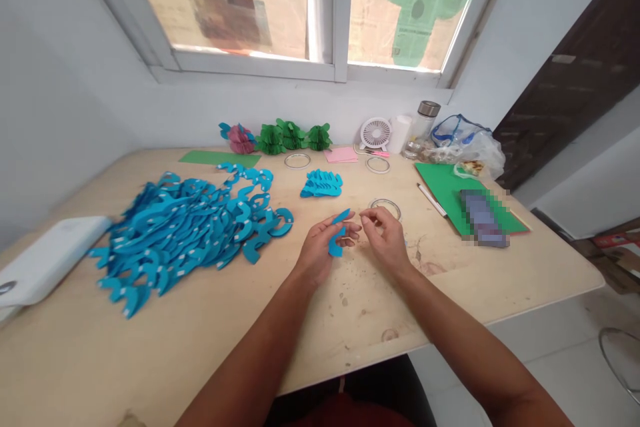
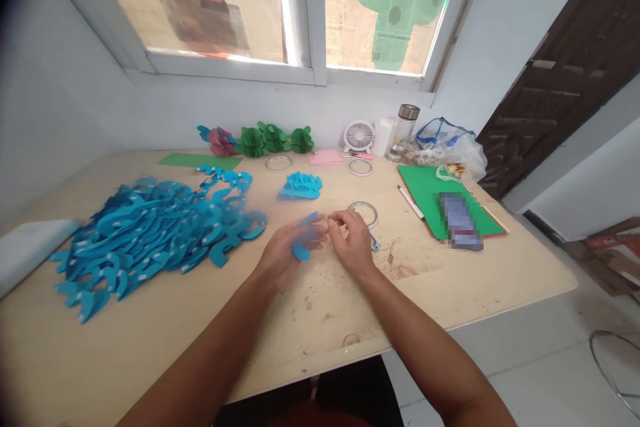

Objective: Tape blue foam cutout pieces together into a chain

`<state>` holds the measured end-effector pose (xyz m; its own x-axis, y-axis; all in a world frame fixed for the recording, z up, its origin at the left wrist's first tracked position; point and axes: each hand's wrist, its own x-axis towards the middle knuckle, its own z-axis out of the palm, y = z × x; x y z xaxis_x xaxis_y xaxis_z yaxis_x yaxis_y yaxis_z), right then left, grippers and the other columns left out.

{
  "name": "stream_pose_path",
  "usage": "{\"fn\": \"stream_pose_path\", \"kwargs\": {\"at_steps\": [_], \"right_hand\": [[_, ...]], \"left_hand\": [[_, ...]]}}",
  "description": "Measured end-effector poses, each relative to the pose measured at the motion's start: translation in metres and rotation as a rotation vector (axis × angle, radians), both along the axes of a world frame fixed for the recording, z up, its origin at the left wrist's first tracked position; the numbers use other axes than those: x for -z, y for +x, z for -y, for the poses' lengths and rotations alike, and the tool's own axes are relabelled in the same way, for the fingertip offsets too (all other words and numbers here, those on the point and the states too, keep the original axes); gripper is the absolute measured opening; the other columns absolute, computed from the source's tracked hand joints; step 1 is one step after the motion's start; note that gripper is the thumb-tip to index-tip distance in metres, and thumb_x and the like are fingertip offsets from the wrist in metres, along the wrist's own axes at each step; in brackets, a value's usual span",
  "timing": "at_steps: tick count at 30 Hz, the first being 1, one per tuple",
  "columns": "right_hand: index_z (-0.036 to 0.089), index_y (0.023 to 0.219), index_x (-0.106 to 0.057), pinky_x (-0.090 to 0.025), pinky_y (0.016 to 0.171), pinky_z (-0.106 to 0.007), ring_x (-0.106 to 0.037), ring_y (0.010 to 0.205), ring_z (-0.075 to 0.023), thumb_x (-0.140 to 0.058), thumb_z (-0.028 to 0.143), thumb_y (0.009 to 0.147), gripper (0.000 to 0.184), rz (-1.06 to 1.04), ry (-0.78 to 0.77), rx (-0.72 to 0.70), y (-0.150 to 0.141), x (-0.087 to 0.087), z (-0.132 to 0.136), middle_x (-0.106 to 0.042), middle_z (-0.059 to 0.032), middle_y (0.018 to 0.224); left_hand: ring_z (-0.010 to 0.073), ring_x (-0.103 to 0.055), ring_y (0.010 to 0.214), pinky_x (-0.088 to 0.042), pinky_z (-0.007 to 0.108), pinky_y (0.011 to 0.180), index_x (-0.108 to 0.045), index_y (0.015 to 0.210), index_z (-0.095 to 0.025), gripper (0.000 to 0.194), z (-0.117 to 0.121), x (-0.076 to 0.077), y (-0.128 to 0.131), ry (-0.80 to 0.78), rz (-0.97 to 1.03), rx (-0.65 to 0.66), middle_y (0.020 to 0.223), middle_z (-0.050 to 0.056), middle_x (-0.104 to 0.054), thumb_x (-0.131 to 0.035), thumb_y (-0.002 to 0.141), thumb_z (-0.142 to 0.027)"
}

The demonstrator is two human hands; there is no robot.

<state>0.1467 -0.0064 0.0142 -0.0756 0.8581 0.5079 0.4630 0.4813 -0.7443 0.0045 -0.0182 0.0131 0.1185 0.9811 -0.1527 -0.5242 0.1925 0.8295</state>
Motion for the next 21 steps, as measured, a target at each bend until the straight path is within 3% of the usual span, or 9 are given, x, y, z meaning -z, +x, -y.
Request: {"fn": "stream_pose_path", "kwargs": {"at_steps": [5,12,21], "right_hand": [[0.020,0.084,-0.064,-0.041,0.067,-0.028,-0.054,0.073,-0.0155,-0.052,0.027,0.079,0.014,-0.082,-0.139,-0.052,0.002,0.003,-0.006,-0.062,-0.0031,0.080],[0.019,0.072,-0.062,-0.040,0.062,-0.026,-0.052,0.069,-0.0137,-0.054,0.026,0.076,0.011,-0.126,-0.147,-0.072,0.001,0.003,-0.004,-0.061,-0.0027,0.077],[0.018,0.076,-0.059,-0.043,0.052,-0.026,-0.053,0.054,-0.0128,-0.056,0.033,0.075,0.015,-0.300,-0.400,-0.121,0.001,0.002,-0.004,-0.063,-0.0018,0.068]], "left_hand": [[0.0131,-0.058,0.058,-0.043,0.024,0.054,-0.069,0.088,-0.012,0.027,0.005,-0.002,0.006,0.025,-0.015,0.097,0.075,0.010,-0.069,-0.064,0.067,-0.027],[0.0151,-0.057,0.058,-0.042,0.025,0.051,-0.068,0.084,-0.010,0.025,0.007,-0.002,0.010,0.013,-0.047,0.162,0.069,0.008,-0.066,-0.062,0.071,-0.031],[0.0150,-0.056,0.061,-0.046,0.029,0.059,-0.061,0.094,-0.010,0.029,0.002,0.003,0.000,-0.130,0.264,0.415,0.075,0.009,-0.062,-0.046,0.084,-0.033]]}}
